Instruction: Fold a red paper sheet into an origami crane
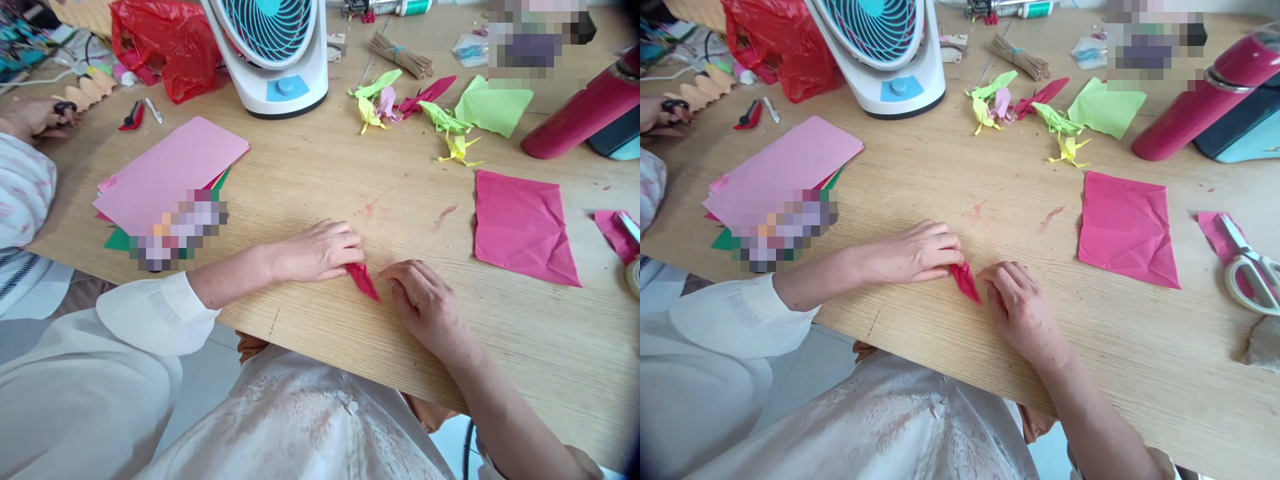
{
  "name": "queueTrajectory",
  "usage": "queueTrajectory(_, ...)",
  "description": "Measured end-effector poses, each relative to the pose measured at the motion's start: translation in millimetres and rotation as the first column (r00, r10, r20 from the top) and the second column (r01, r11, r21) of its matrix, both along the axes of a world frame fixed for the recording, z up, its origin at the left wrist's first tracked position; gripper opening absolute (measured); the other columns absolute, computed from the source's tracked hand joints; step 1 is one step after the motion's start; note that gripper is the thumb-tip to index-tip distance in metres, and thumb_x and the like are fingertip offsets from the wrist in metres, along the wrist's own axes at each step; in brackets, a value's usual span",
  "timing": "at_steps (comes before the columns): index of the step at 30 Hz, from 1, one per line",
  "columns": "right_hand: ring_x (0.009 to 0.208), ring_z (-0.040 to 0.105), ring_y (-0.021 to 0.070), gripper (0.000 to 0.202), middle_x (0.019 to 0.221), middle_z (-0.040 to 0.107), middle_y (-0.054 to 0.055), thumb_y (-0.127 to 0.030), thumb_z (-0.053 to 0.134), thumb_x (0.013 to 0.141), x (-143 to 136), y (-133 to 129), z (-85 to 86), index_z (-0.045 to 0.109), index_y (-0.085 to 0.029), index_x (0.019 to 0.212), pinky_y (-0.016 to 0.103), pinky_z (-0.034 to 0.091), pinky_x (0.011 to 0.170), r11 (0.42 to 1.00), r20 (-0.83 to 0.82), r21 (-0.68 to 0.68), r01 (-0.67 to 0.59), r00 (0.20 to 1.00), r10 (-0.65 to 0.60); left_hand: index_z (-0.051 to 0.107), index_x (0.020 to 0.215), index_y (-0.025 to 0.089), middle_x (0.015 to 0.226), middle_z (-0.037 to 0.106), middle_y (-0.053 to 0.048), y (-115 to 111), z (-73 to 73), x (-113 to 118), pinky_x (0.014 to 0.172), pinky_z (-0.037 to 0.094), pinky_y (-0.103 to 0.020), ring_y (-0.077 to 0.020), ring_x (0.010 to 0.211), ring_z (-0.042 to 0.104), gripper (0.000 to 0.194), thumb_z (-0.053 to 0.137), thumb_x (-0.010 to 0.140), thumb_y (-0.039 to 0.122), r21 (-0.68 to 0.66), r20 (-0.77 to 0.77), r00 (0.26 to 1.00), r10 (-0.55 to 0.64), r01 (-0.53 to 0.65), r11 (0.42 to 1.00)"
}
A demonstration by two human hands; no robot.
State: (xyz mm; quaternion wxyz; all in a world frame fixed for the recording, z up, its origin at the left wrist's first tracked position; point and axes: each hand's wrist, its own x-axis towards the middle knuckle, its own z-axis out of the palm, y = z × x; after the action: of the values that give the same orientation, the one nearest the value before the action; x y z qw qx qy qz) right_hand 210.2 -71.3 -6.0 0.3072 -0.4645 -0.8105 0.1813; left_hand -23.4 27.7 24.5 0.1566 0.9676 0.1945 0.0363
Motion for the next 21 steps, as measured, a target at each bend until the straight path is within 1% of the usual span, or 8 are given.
queueTrajectory(2,0.091,0.062,0.0226,0.023,0.097,0.066,0.007,-0.012,0.043,0.098,0.9,-2.3,2.0,0.062,-0.022,0.107,0.037,0.048,0.080,1.000,-0.010,-0.016,0.004,1.000,-0.004,0.065,0.108,0.022,0.102,0.066,-0.007,-12.2,-2.6,-4.6,0.093,0.041,-0.036,-0.0233,0.102,0.056,0.016,0.063,0.092,0.021,0.048,-0.006,0.999,0.054,-0.054,0.997)
queueTrajectory(4,0.091,0.063,0.0220,0.024,0.099,0.066,0.007,-0.013,0.044,0.099,1.8,-6.4,3.8,0.061,-0.023,0.110,0.037,0.049,0.080,0.999,-0.014,-0.045,-0.015,1.000,0.014,0.063,0.099,0.020,0.095,0.064,-0.005,-24.1,-5.6,-6.4,0.088,0.040,-0.034,-0.0211,0.094,0.056,0.006,0.060,0.095,0.023,0.049,-0.009,0.996,0.087,-0.086,0.995)
queueTrajectory(6,0.093,0.063,0.0217,0.023,0.103,0.065,0.007,-0.013,0.045,0.100,2.8,-11.8,4.8,0.061,-0.024,0.113,0.036,0.050,0.080,0.996,-0.013,-0.081,-0.030,0.999,0.029,0.061,0.093,0.019,0.091,0.063,-0.004,-33.3,-7.5,-5.7,0.085,0.040,-0.032,-0.0194,0.089,0.055,0.009,0.058,0.097,0.026,0.031,-0.018,0.993,0.118,-0.117,0.993)
queueTrajectory(9,0.099,0.062,0.0220,0.023,0.110,0.064,0.008,-0.014,0.046,0.100,4.0,-19.5,3.5,0.060,-0.024,0.115,0.036,0.051,0.083,0.992,0.001,-0.125,-0.003,1.000,0.003,0.059,0.089,0.017,0.093,0.060,-0.004,-40.6,-8.7,-2.4,0.081,0.041,-0.030,-0.0179,0.086,0.055,0.011,0.055,0.098,0.023,-0.020,-0.003,0.983,0.184,-0.184,0.983)
queueTrajectory(12,0.108,0.060,0.0243,0.024,0.121,0.061,0.009,-0.015,0.049,0.098,2.7,-22.1,-0.8,0.057,-0.024,0.119,0.039,0.051,0.087,0.992,0.038,-0.112,0.065,0.997,-0.061,0.057,0.089,0.017,0.104,0.057,-0.007,-43.2,-11.1,0.1,0.085,0.044,-0.029,-0.0183,0.094,0.056,0.007,0.055,0.096,0.017,-0.100,0.065,0.970,0.233,-0.226,0.969)
queueTrajectory(14,0.111,0.058,0.0267,0.028,0.124,0.060,0.010,-0.015,0.053,0.096,-0.1,-20.5,-4.1,0.056,-0.023,0.122,0.043,0.050,0.091,0.992,0.067,-0.085,0.094,0.994,-0.089,0.056,0.096,0.017,0.109,0.056,-0.008,-45.0,-13.8,0.8,0.091,0.045,-0.031,-0.0197,0.101,0.055,0.004,0.057,0.093,0.014,-0.143,0.094,0.961,0.262,-0.247,0.958)
queueTrajectory(18,0.107,0.056,0.0295,0.033,0.117,0.061,0.011,-0.016,0.057,0.092,-6.4,-14.6,-9.0,0.055,-0.023,0.124,0.047,0.048,0.091,0.994,0.131,-0.059,0.096,0.987,-0.088,0.055,0.115,0.020,0.113,0.055,-0.007,-49.7,-17.9,1.2,0.096,0.045,-0.038,-0.0229,0.108,0.054,0.026,0.060,0.090,0.013,-0.199,0.073,0.936,0.345,-0.326,0.924)
queueTrajectory(21,0.104,0.055,0.0297,0.033,0.113,0.061,0.011,-0.016,0.059,0.090,-8.1,-12.4,-10.4,0.056,-0.022,0.123,0.047,0.048,0.088,0.994,0.145,-0.052,0.098,0.985,-0.090,0.055,0.113,0.021,0.115,0.054,-0.007,-51.8,-16.8,2.9,0.099,0.044,-0.038,-0.0229,0.113,0.052,0.027,0.059,0.089,0.011,-0.259,0.085,0.934,0.346,-0.314,0.913)
